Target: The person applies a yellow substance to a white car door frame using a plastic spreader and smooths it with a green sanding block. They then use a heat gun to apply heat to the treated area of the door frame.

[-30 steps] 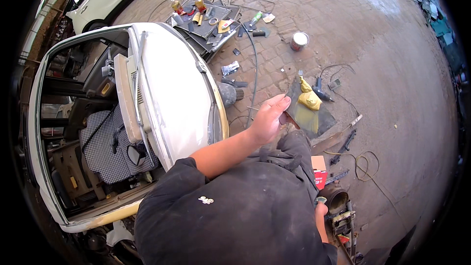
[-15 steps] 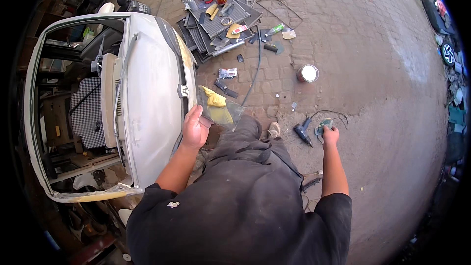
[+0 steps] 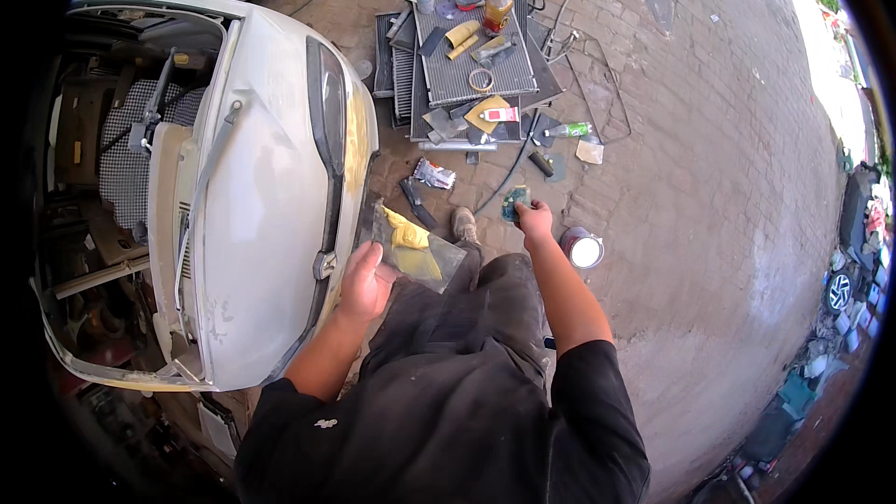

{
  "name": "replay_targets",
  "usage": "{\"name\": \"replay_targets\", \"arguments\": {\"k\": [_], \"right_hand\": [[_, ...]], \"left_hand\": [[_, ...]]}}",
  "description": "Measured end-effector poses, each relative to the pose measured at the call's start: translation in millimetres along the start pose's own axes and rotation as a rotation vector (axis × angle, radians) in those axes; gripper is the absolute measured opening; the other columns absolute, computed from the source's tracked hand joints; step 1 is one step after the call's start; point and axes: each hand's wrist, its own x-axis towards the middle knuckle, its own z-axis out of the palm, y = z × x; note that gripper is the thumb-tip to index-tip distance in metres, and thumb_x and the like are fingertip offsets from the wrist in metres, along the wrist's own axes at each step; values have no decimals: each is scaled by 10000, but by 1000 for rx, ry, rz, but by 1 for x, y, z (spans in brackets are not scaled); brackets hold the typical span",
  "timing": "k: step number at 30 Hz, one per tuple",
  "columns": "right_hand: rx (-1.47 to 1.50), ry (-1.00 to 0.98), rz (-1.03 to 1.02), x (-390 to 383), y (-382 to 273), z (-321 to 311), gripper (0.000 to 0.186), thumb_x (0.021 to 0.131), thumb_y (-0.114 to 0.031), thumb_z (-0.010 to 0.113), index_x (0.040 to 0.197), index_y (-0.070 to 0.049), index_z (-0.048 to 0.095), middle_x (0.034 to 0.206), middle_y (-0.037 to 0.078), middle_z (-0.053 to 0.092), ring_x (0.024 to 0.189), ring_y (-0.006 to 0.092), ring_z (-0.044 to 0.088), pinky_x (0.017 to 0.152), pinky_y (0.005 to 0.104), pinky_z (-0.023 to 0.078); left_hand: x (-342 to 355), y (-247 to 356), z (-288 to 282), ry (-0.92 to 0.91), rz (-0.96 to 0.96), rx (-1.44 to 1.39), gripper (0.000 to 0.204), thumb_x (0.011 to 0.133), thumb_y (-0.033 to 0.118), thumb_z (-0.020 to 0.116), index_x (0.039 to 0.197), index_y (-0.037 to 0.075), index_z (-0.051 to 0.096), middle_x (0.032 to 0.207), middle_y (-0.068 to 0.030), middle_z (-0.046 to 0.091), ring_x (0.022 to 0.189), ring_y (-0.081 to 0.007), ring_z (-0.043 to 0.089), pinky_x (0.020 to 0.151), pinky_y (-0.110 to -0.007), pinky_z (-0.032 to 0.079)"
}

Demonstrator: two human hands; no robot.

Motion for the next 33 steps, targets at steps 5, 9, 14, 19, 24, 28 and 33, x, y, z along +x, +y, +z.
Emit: {"name": "replay_targets", "arguments": {"k": [5, 9, 14, 19, 24, 28, 33], "right_hand": [[-33, -121, -196, 61, -101, 108, 545, 871, -116, 749, 1341, 5, 499, 1042, 100, 628, 792, 168, 638, 638, 316, 549], [-169, -177, 24, 141, -98, 131, 512, 858, -142, 755, 1300, 0, 538, 1007, 102, 629, 802, 150, 640, 616, 297, 531], [-633, -386, 5, 213, -34, 118, 473, 810, -182, 758, 1198, 33, 595, 994, 120, 693, 833, 194, 678, 708, 346, 554], [-774, -503, -360, 250, -18, 180, 452, 806, -205, 760, 1146, 48, 604, 1042, 180, 706, 921, 302, 697, 824, 395, 547], [-984, -303, -610, 278, -34, 274, 628, 761, -259, 819, 1239, 20, 523, 1245, 231, 591, 1185, 386, 561, 971, 445, 488], [-1185, -137, -668, 290, -33, 306, 688, 676, -332, 882, 1145, -21, 486, 1143, 202, 570, 1133, 394, 546, 961, 451, 473], [-1283, -145, -645, 294, -26, 312, 679, 703, -312, 858, 1169, -38, 448, 1111, 184, 630, 1114, 387, 584, 959, 495, 438]], "left_hand": [[53, -8, 12, 185, 6, -37, 349, 1040, 227, 464, 1262, -34, 537, 1224, -148, 637, 1118, -270, 631, 959, -420, 489], [94, -35, 9, 340, -9, -83, 369, 1035, 230, 477, 1278, -43, 531, 1247, -142, 630, 1158, -268, 608, 1012, -405, 445], [132, -93, -2, 491, -69, -196, 432, 1030, 269, 486, 1306, -62, 508, 1299, -167, 600, 1203, -290, 582, 1053, -428, 419], [152, -141, 7, 562, -103, -334, 410, 1039, 254, 460, 1290, -66, 506, 1285, -181, 602, 1208, -302, 581, 1034, -442, 437], [143, -142, 5, 737, -74, -381, 474, 1033, 279, 452, 1352, -72, 467, 1354, -193, 567, 1281, -333, 536, 1115, -486, 379], [116, -149, -6, 804, -17, -392, 455, 1041, 258, 419, 1357, -68, 459, 1379, -200, 544, 1293, -334, 527, 1125, -490, 374], [100, -149, -11, 926, 25, -498, 384, 1044, 197, 412, 1297, -82, 482, 1330, -199, 567, 1259, -316, 548, 1093, -452, 408]]}}
